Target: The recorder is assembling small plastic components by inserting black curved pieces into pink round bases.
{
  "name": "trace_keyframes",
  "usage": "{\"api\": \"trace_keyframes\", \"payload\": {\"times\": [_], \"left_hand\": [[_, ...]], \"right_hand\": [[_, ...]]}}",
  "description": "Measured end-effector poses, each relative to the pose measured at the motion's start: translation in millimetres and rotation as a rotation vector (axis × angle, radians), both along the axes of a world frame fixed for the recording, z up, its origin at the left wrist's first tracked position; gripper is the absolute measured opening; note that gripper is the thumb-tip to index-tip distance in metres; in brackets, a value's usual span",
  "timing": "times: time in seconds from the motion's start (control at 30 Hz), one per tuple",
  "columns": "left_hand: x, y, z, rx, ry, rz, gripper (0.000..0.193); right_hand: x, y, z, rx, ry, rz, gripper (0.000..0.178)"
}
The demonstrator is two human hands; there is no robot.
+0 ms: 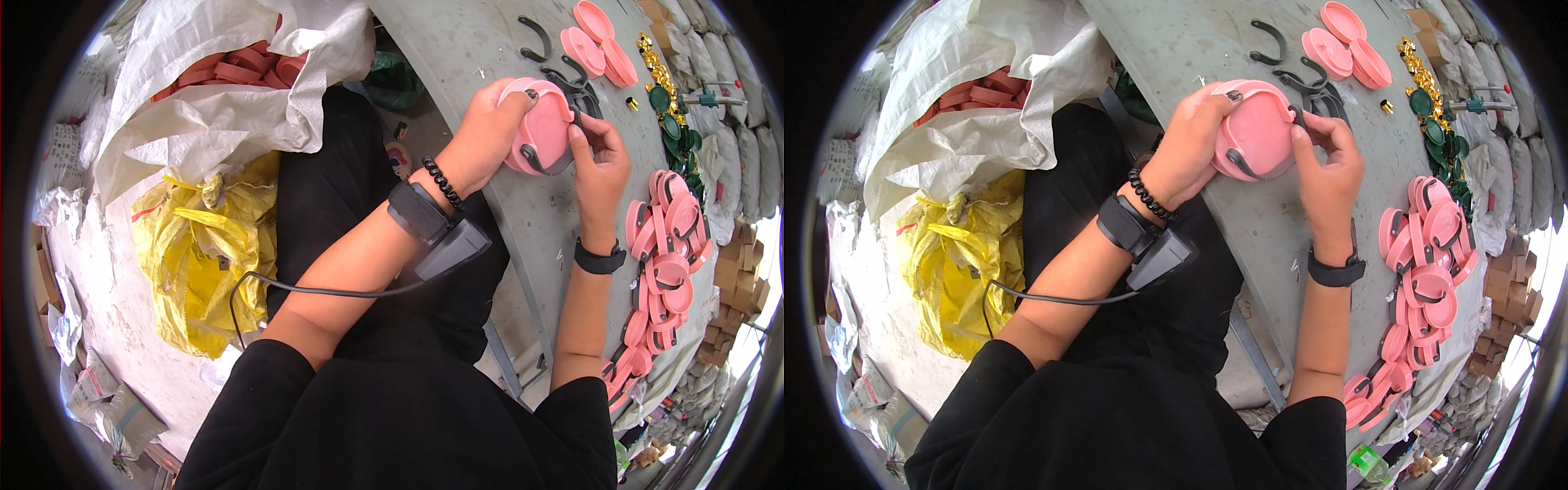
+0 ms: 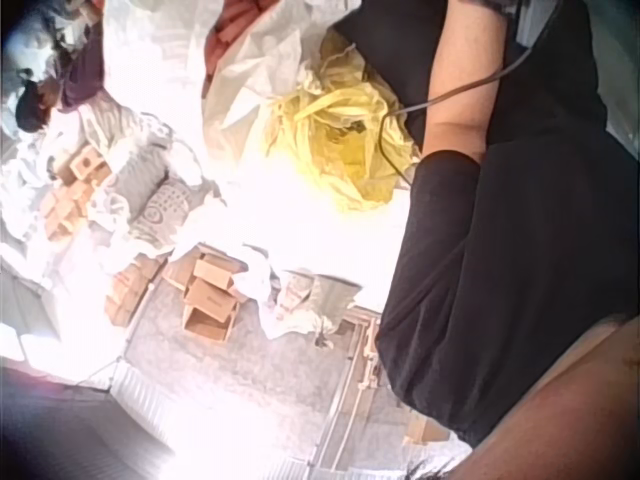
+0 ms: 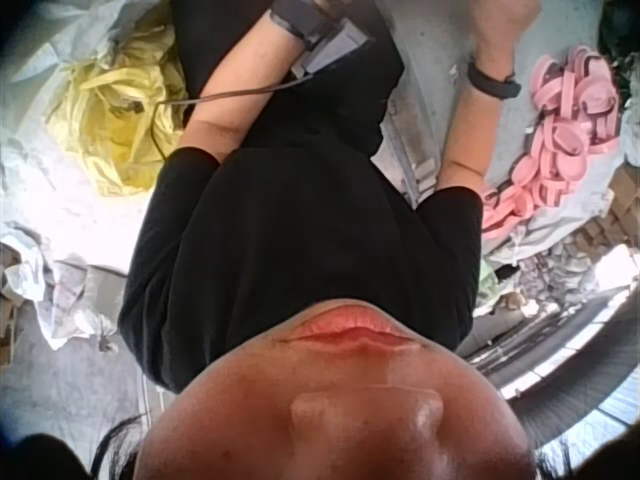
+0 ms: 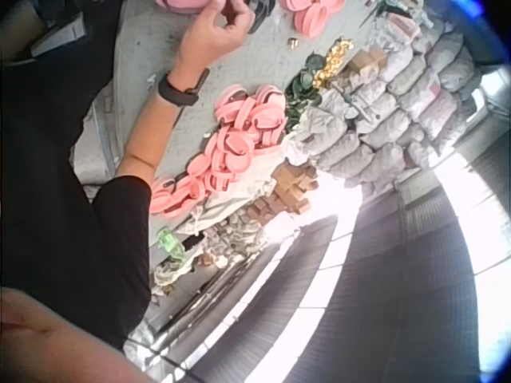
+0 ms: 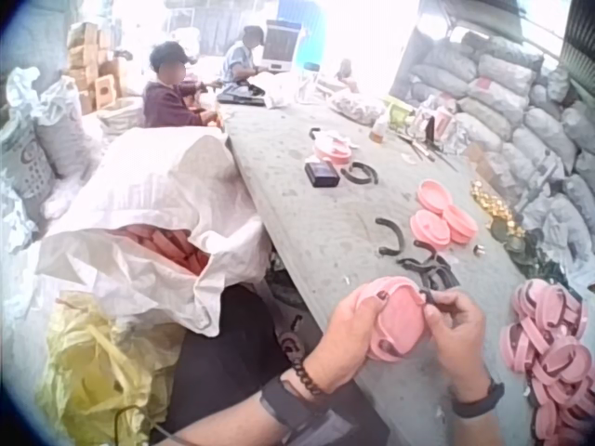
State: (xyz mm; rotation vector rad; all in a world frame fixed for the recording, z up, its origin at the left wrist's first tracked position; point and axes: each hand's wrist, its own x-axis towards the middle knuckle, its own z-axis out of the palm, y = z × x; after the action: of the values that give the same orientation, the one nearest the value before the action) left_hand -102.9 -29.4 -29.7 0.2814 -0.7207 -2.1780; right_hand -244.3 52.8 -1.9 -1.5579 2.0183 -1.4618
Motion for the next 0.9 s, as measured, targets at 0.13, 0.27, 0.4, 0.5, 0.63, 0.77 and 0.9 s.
{"api": "trace_keyframes", "payload": {"times": [0.13, 0.27, 0.4, 0.5, 0.63, 0.77, 0.9], "left_hand": [[-1.8, -0.4, -1.3, -0.008, -0.005, -0.005, 0.028], [-0.8, -0.8, 0.2, -0.032, -0.027, -0.053, 0.029], [-3.8, -0.6, 0.8, -0.046, -0.112, -0.043, 0.028], [-4.0, -0.8, 0.9, -0.075, -0.141, -0.039, 0.028], [-8.9, -3.0, -1.3, -0.039, -0.074, -0.029, 0.026], [-6.1, -8.8, -0.4, 0.117, 0.042, -0.043, 0.028], [-3.1, -12.4, -1.5, 0.254, 0.116, -0.095, 0.033]], "right_hand": [[0.4, 3.2, 9.1, 0.008, 0.023, 0.015, 0.015], [-3.4, 5.2, 13.9, 0.072, 0.076, 0.026, 0.015], [-2.4, 6.4, 15.9, 0.137, 0.069, 0.054, 0.016], [-1.0, 6.0, 16.5, 0.152, 0.061, 0.052, 0.017], [-2.0, 6.5, 14.9, 0.165, -0.072, 0.080, 0.018], [19.3, -0.1, 21.1, 0.007, 0.184, 0.074, 0.022], [38.5, -1.1, 24.6, -0.046, 0.817, 0.280, 0.021]]}}
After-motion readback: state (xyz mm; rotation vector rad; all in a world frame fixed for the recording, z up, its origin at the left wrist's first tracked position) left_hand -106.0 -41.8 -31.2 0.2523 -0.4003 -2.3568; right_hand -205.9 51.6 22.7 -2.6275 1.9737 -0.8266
